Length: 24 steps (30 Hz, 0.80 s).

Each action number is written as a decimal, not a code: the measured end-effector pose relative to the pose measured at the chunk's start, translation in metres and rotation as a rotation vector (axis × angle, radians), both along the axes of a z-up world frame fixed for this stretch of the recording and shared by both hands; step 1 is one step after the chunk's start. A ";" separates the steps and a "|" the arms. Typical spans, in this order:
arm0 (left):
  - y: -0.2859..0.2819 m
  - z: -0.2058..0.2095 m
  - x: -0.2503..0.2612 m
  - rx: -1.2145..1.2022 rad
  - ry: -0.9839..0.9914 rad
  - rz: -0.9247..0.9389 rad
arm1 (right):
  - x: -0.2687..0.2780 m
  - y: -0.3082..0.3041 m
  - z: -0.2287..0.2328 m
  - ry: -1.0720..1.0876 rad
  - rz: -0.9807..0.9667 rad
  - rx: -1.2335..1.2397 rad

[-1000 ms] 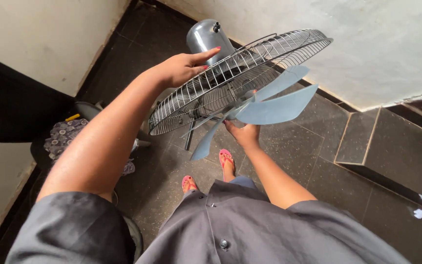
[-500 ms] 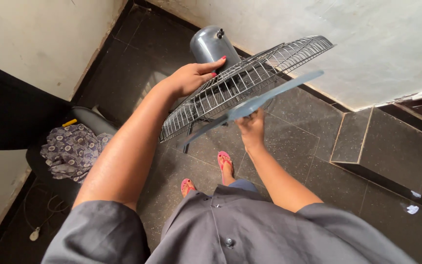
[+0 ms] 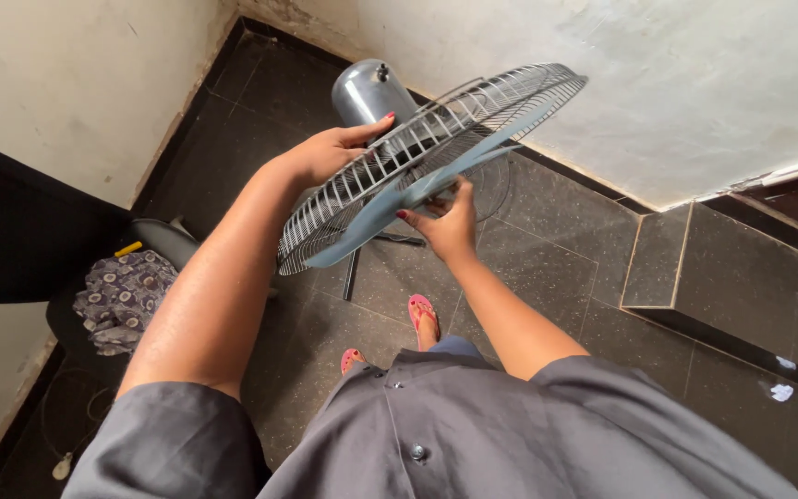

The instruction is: The person wipes a detached fan blade with a cloth, then reattaches it to a standing fan and secures it with a nut. The person uses a cloth to clean the blade and hands to mount and tighten the blade onto the fan.

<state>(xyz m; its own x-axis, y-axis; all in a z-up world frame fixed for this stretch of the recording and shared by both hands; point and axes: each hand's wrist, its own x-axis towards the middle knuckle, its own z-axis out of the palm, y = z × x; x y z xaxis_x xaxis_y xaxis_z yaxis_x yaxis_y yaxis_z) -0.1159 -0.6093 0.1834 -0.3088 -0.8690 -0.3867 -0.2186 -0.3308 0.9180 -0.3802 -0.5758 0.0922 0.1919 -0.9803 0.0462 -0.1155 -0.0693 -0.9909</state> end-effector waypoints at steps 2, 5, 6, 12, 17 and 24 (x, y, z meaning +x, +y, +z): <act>-0.001 -0.002 0.003 -0.076 0.004 -0.012 | 0.002 -0.006 -0.016 -0.161 0.019 0.048; -0.005 -0.006 0.004 -0.129 0.043 -0.028 | 0.001 -0.013 -0.033 -0.096 -0.016 0.052; -0.006 -0.008 0.004 -0.135 0.063 -0.030 | -0.001 -0.014 -0.036 -0.038 -0.024 0.042; -0.005 -0.002 0.021 -0.275 0.015 0.092 | -0.004 -0.016 -0.023 0.173 -0.055 -0.002; 0.029 0.031 0.049 -0.524 0.120 0.507 | 0.000 -0.008 -0.013 0.293 -0.149 0.008; 0.161 0.024 -0.057 -1.330 -0.362 1.303 | 0.006 -0.009 -0.018 0.235 -0.126 0.082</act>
<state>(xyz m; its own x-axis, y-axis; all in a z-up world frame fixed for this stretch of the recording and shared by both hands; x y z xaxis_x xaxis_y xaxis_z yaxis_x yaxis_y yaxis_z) -0.1734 -0.4482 0.2072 0.6262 -0.2091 0.7511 -0.6650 0.3597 0.6545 -0.3743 -0.5850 0.0743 0.0644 -0.9957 -0.0660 -0.3456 0.0398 -0.9375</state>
